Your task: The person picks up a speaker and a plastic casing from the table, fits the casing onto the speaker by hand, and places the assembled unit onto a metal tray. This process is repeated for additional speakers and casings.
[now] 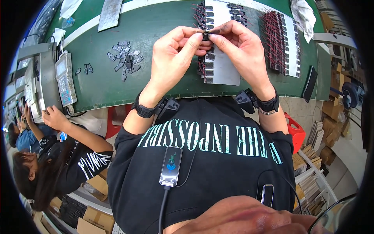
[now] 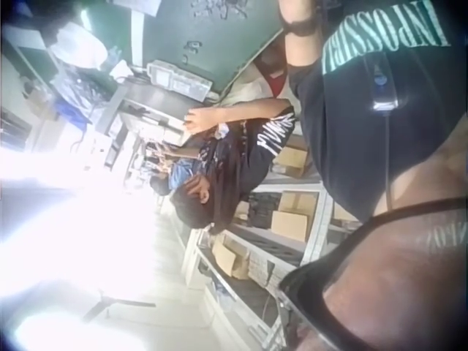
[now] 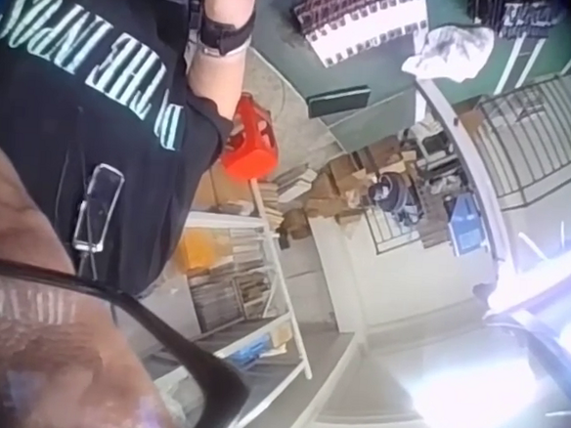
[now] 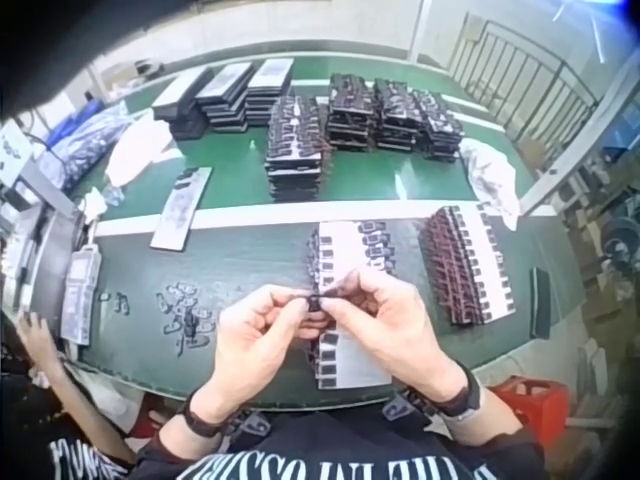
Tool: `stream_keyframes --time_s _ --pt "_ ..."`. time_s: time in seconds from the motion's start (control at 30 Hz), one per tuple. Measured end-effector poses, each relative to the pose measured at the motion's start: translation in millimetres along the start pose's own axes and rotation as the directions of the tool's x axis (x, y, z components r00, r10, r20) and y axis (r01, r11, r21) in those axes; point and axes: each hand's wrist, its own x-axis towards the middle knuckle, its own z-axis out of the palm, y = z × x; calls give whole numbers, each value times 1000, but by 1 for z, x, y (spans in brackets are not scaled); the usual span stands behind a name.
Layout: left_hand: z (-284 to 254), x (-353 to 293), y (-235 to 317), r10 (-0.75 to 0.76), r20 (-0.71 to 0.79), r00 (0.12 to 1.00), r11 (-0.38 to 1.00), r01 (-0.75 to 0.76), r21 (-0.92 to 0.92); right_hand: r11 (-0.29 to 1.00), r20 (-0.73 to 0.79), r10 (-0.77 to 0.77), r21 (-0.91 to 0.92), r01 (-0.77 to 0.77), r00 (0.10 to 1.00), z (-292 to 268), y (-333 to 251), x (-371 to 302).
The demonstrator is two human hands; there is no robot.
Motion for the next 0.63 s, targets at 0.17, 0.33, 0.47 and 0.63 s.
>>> stream_keyframes --time_s 0.17,0.33,0.47,0.63 --pt "2 1 0 28 -30 999 999 -27 16 1000 6 -3 0 3 1000 0 1 1" --pt "2 -1 5 41 -22 999 995 -38 97 999 -3 -33 -31 33 999 1 0 1" --pt "1 -1 12 -13 1 1000 1000 13 -9 995 5 -80 -66 81 997 -2 1 1" --pt "0 -1 7 -39 15 999 998 39 -54 982 29 -79 -172 83 996 -5 -3 -2"
